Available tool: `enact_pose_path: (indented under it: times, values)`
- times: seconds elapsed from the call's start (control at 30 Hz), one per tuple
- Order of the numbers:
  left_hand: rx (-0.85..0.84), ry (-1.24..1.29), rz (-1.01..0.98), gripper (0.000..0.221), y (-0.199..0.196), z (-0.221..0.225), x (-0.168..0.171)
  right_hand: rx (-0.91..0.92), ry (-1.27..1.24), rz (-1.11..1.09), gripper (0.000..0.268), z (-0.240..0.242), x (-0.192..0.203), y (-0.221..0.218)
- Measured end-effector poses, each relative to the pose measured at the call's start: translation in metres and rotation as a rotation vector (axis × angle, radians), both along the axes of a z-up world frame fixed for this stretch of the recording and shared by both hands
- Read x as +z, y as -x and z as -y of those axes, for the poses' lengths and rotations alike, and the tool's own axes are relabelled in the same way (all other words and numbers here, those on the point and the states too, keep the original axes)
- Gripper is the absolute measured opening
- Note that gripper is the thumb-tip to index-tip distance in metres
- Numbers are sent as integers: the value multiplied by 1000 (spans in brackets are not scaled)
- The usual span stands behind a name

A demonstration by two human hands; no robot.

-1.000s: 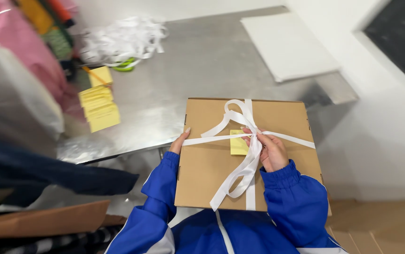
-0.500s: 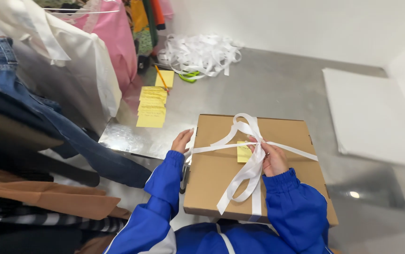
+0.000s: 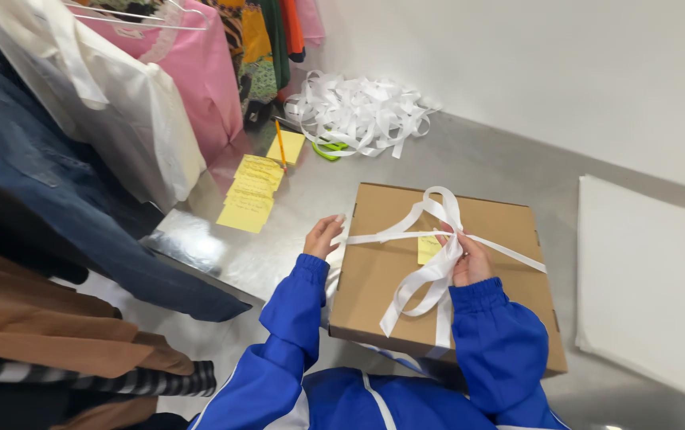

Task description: Unpacking a garment from a box, hanging it on a rack, and re-stacking the empty box.

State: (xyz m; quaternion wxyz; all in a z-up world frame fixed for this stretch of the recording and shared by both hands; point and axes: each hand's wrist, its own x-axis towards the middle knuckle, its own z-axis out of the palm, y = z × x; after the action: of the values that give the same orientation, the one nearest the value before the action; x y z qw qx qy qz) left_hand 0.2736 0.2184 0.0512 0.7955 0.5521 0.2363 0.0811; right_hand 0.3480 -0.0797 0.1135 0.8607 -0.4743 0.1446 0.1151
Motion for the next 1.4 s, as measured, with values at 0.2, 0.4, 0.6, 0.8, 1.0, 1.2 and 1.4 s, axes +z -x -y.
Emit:
enact_pose_path:
  times: [0.2,0.4,0.6,0.8,1.0,1.2,1.4]
  values:
    - [49,21,5,53,-8,26,27,61,-117,-49,22,8,-31,-45]
    - [-31,-7,-102,53,-40,32,11,42,-82,-62,32,0,-34,-53]
    - [-93,26,-60,49,-92,41,-1,60,-65,-28,42,-11,-4,-43]
    - [-69,-30,-1,41,-138,37,1,-7,-94,4,46,-16,-10,-38]
    - [-104,6,29,33,-147,35,-13,-4,-86,20,48,-22,-2,-20]
    - [-186,-407,-11,33,-114,53,-2,170,294,-31,38,15,-19,-13]
    - [-270,-327,-32,21,-106,85,-16,167,580,68,33,32,-37,-13]
